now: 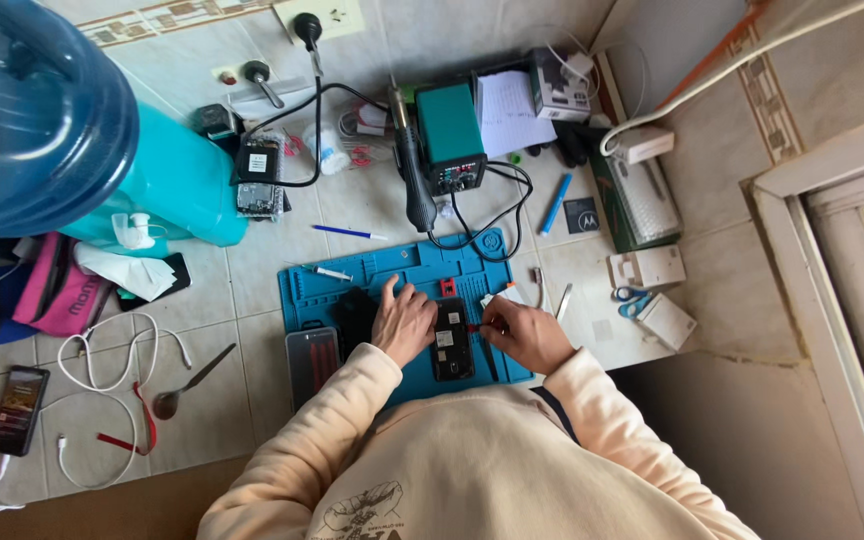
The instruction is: The person uses a screwdriver to remove screws from the back of a disassembled smartphone placed on a blue anti-static mat. They then lift the phone, flip it over, and place it back down on the mat.
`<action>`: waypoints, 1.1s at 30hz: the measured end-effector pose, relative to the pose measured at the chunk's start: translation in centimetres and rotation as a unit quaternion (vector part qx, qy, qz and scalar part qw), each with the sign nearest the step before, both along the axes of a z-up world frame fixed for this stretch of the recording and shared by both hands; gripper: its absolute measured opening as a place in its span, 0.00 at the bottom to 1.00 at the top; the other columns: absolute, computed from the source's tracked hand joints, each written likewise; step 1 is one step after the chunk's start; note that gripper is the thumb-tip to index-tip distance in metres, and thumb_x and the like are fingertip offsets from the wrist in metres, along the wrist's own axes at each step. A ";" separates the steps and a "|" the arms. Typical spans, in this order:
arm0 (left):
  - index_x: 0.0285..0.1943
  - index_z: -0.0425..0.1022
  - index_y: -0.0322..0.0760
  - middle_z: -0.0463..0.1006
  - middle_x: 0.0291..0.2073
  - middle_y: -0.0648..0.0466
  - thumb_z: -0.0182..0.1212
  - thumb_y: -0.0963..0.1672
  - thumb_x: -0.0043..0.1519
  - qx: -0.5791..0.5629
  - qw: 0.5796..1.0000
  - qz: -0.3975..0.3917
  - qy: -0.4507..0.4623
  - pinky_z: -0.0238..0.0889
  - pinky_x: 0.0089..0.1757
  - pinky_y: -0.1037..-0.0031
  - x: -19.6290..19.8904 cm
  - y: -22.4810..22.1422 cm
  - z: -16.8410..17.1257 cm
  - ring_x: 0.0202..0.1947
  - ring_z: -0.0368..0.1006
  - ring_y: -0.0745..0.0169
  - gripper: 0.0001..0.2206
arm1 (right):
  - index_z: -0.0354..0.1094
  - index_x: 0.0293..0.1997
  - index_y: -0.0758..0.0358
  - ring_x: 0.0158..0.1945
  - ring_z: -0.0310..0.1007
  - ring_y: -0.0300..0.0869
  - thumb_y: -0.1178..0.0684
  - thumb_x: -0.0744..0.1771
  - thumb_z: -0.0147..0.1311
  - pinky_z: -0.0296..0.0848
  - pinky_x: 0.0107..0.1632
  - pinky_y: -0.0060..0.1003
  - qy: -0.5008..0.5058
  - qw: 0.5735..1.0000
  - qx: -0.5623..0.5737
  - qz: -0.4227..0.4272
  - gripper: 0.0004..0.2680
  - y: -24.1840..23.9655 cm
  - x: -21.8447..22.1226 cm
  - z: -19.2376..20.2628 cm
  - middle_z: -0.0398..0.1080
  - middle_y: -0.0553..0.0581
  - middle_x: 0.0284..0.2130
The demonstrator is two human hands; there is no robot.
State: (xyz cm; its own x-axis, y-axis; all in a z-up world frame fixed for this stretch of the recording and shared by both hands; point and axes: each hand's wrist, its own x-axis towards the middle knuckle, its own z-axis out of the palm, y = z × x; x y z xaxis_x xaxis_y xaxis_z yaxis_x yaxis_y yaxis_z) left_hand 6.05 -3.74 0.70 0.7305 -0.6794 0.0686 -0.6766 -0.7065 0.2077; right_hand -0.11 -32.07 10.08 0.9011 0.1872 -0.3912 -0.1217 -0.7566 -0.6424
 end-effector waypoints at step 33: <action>0.42 0.84 0.42 0.83 0.36 0.45 0.61 0.42 0.68 0.145 0.977 -0.084 -0.134 0.51 0.69 0.39 0.0 -2.6 -4.0 0.51 0.74 0.45 0.05 | 0.76 0.56 0.43 0.51 0.87 0.61 0.42 0.72 0.64 0.82 0.57 0.64 0.001 1.000 0.004 0.015 0.08 0.2 -0.4 -0.1 0.87 0.57 0.44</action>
State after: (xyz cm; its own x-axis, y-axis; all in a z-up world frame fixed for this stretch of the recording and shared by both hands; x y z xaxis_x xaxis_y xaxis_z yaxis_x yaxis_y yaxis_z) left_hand 6.07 -6.32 -3.34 0.5898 -0.8070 0.0296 -0.7902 -0.5844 -0.1847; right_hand -0.48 -31.91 10.00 0.8939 0.2183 -0.3916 -0.0999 -0.7544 -0.6488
